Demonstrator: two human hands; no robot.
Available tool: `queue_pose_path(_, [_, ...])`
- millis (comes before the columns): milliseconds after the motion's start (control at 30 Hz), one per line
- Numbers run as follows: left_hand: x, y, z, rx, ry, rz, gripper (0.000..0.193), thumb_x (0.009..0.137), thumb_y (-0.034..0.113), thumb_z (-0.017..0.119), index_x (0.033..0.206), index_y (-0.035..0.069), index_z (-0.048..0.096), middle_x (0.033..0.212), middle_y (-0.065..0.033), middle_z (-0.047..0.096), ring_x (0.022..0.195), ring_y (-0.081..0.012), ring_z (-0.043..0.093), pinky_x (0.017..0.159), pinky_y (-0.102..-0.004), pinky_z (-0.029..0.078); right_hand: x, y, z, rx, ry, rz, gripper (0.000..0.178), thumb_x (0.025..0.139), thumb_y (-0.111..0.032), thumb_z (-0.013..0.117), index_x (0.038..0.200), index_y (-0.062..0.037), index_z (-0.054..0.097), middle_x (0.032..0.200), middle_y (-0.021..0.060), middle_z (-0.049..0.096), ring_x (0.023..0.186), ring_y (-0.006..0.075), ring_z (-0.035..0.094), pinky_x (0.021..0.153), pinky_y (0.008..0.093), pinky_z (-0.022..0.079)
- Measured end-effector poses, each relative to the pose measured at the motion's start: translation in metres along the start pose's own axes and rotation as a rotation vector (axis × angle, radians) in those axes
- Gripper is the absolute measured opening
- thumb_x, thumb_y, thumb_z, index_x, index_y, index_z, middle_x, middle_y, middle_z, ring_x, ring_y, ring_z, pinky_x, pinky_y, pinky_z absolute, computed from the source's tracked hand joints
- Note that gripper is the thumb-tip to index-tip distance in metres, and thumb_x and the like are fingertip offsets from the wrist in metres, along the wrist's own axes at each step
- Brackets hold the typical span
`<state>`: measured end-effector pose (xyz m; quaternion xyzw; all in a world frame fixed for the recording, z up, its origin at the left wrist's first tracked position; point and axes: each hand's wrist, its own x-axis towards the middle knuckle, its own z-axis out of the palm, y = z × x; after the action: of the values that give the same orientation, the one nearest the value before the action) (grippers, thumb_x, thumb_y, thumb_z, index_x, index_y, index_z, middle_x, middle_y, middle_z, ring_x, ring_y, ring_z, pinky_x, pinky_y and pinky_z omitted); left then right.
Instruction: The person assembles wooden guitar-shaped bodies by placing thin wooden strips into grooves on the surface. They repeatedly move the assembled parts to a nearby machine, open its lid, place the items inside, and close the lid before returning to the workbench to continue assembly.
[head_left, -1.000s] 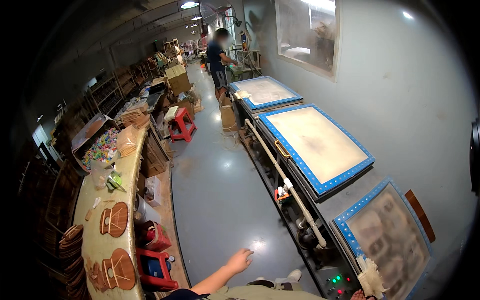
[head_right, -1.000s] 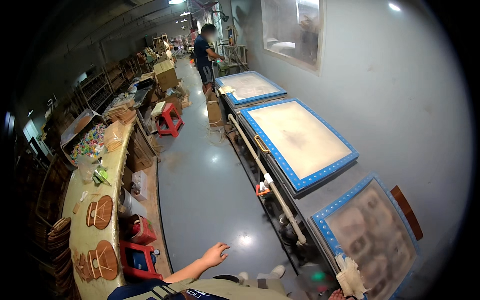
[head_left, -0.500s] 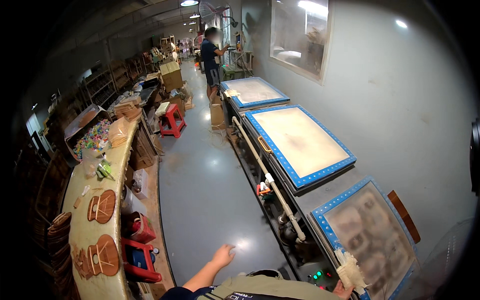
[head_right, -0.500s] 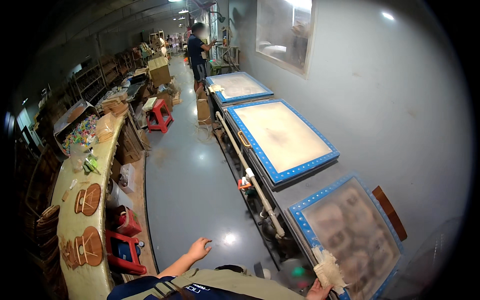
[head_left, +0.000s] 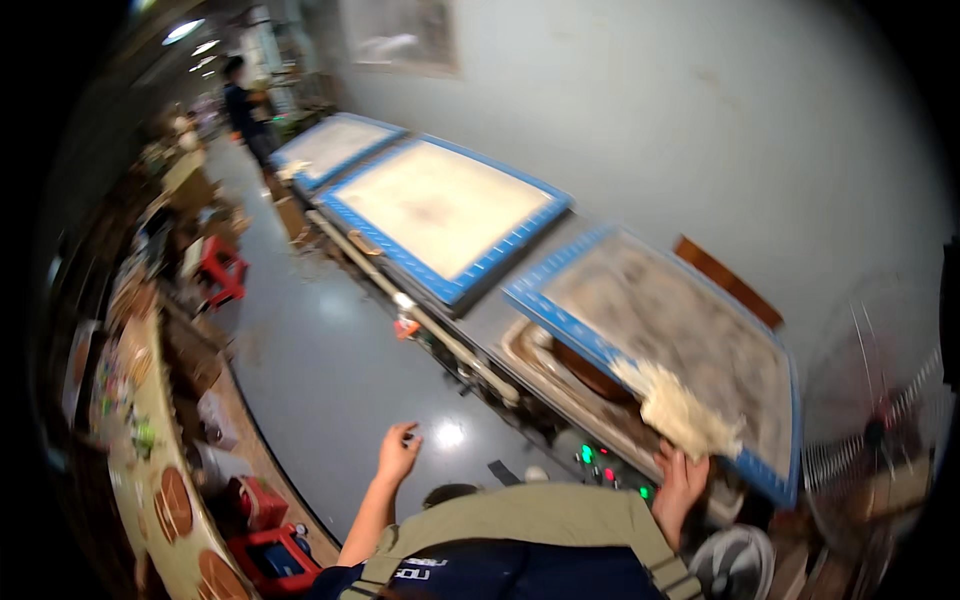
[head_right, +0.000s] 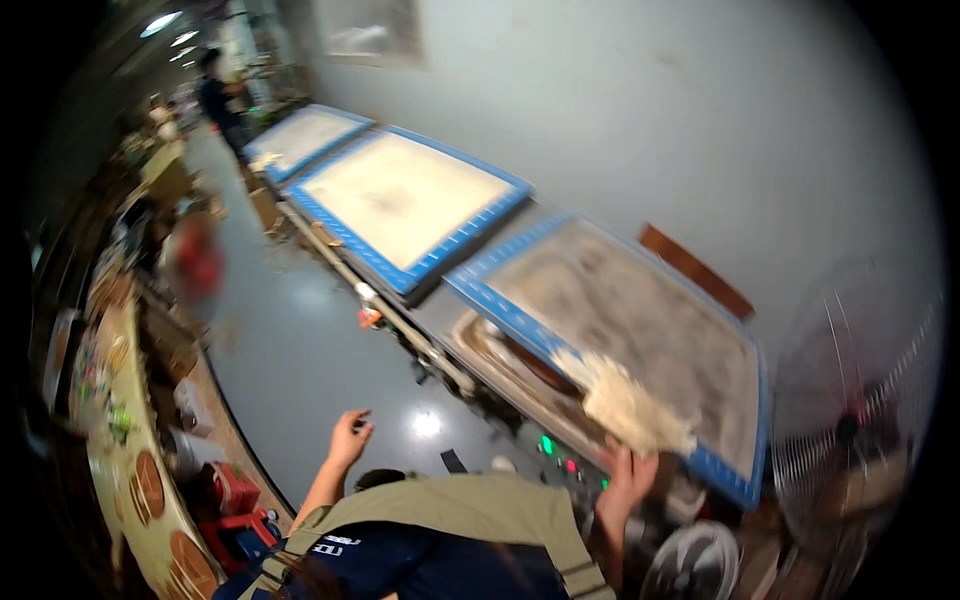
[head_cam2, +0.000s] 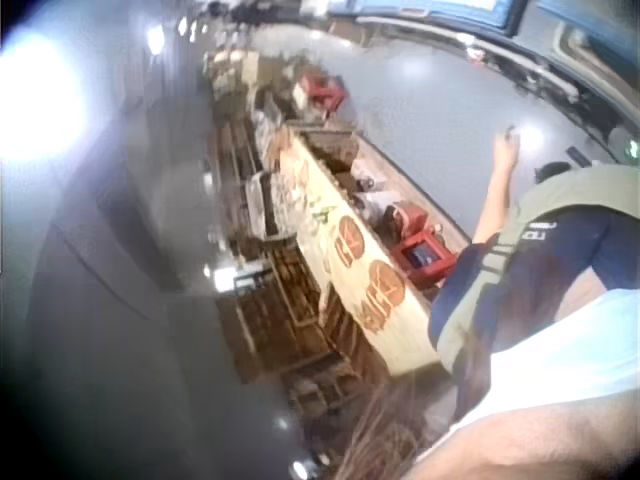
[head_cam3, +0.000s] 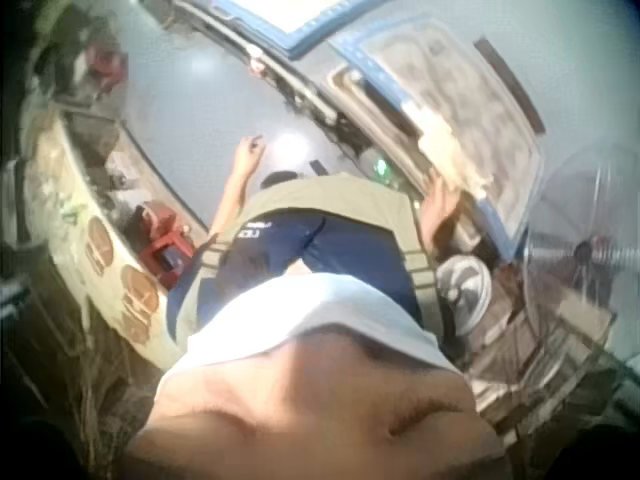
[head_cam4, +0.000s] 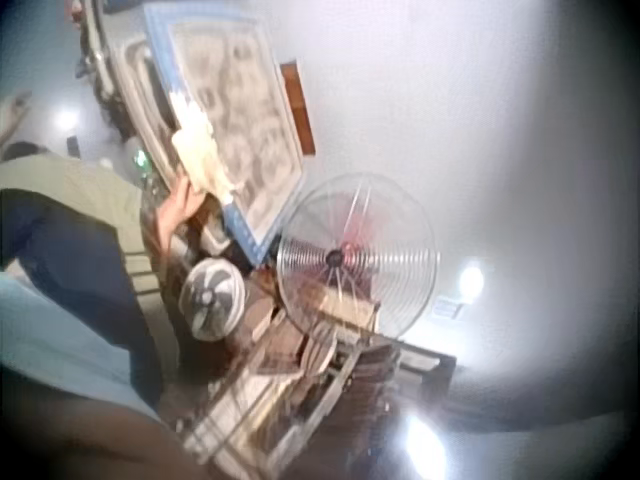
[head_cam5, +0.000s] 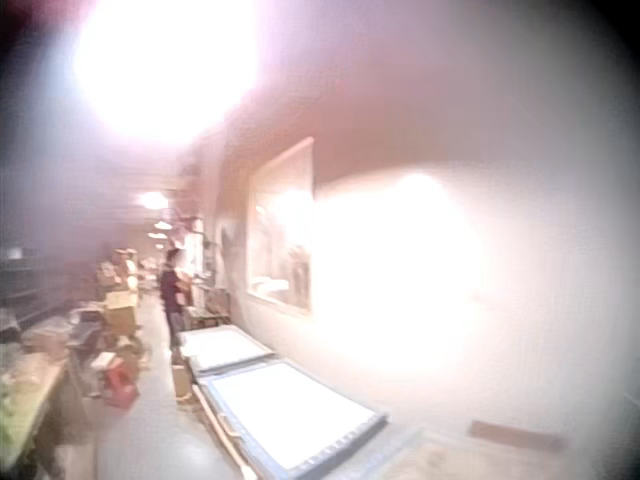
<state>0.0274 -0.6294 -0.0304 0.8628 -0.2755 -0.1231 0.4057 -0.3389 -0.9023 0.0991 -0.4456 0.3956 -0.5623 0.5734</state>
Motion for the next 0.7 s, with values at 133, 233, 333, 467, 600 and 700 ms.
queue_pose_path(133, [0.031,0.047,0.0,-0.1,-0.074,0.018,0.032,0.084,0.005,0.064,0.117,0.005,0.062,0.113,-0.0128,0.06,0.092,-0.0222,0.065,0.075,-0.0326,0.054,0.017,0.001,0.002,-0.202,0.097,-0.204,0.025,0.095,-0.008,0.055,0.116,0.0019,0.047,0.092,0.0092,0.064,0.074,0.0154,0.064,0.064,0.0254,0.05])
queue_pose_path(233, [0.056,0.103,0.011,-0.145,-0.155,0.073,0.037,0.082,0.002,0.065,0.118,0.005,0.06,0.118,-0.0129,0.058,0.099,-0.0255,0.063,0.081,-0.0353,0.052,0.035,-0.005,0.008,-0.266,0.21,-0.401,0.02,0.093,-0.009,0.059,0.109,0.0,0.051,0.088,0.0048,0.062,0.07,0.0116,0.06,0.066,0.0242,0.049])
queue_pose_path(333, [0.068,0.178,0.031,-0.005,0.052,0.548,0.044,0.078,0.0,0.067,0.12,0.005,0.058,0.119,-0.0139,0.057,0.106,-0.0313,0.059,0.089,-0.0387,0.049,0.052,-0.024,0.015,-0.291,0.238,-0.455,0.017,0.091,-0.008,0.061,0.103,0.0006,0.052,0.087,0.0047,0.06,0.073,0.0117,0.058,0.069,0.026,0.051])
queue_pose_path(467, [0.084,0.265,0.072,0.016,-0.134,0.979,0.049,0.072,0.0,0.069,0.119,0.006,0.056,0.12,-0.0158,0.055,0.112,-0.0365,0.052,0.093,-0.042,0.044,0.072,-0.045,0.021,-0.273,0.239,-0.506,0.016,0.09,-0.007,0.063,0.099,0.0011,0.052,0.087,0.0047,0.06,0.076,0.0115,0.057,0.069,0.0269,0.051])
queue_pose_path(600, [0.104,0.296,0.138,0.04,-0.31,1.062,0.044,0.072,0.004,0.067,0.115,0.004,0.057,0.115,-0.0145,0.056,0.105,-0.0353,0.054,0.09,-0.0435,0.044,0.094,-0.074,0.031,-0.233,0.22,-0.495,0.019,0.089,-0.009,0.066,0.101,0.0009,0.054,0.09,0.005,0.062,0.078,0.0111,0.058,0.071,0.0271,0.051])
queue_pose_path(700, [0.136,0.298,0.196,0.104,-0.284,1.103,0.036,0.075,0.006,0.063,0.111,0.004,0.06,0.11,-0.0136,0.059,0.101,-0.0343,0.054,0.088,-0.0419,0.045,0.11,-0.094,0.031,-0.364,0.214,-0.551,0.027,0.088,-0.013,0.068,0.105,0.0029,0.054,0.088,0.0048,0.063,0.076,0.0103,0.058,0.069,0.0279,0.051])
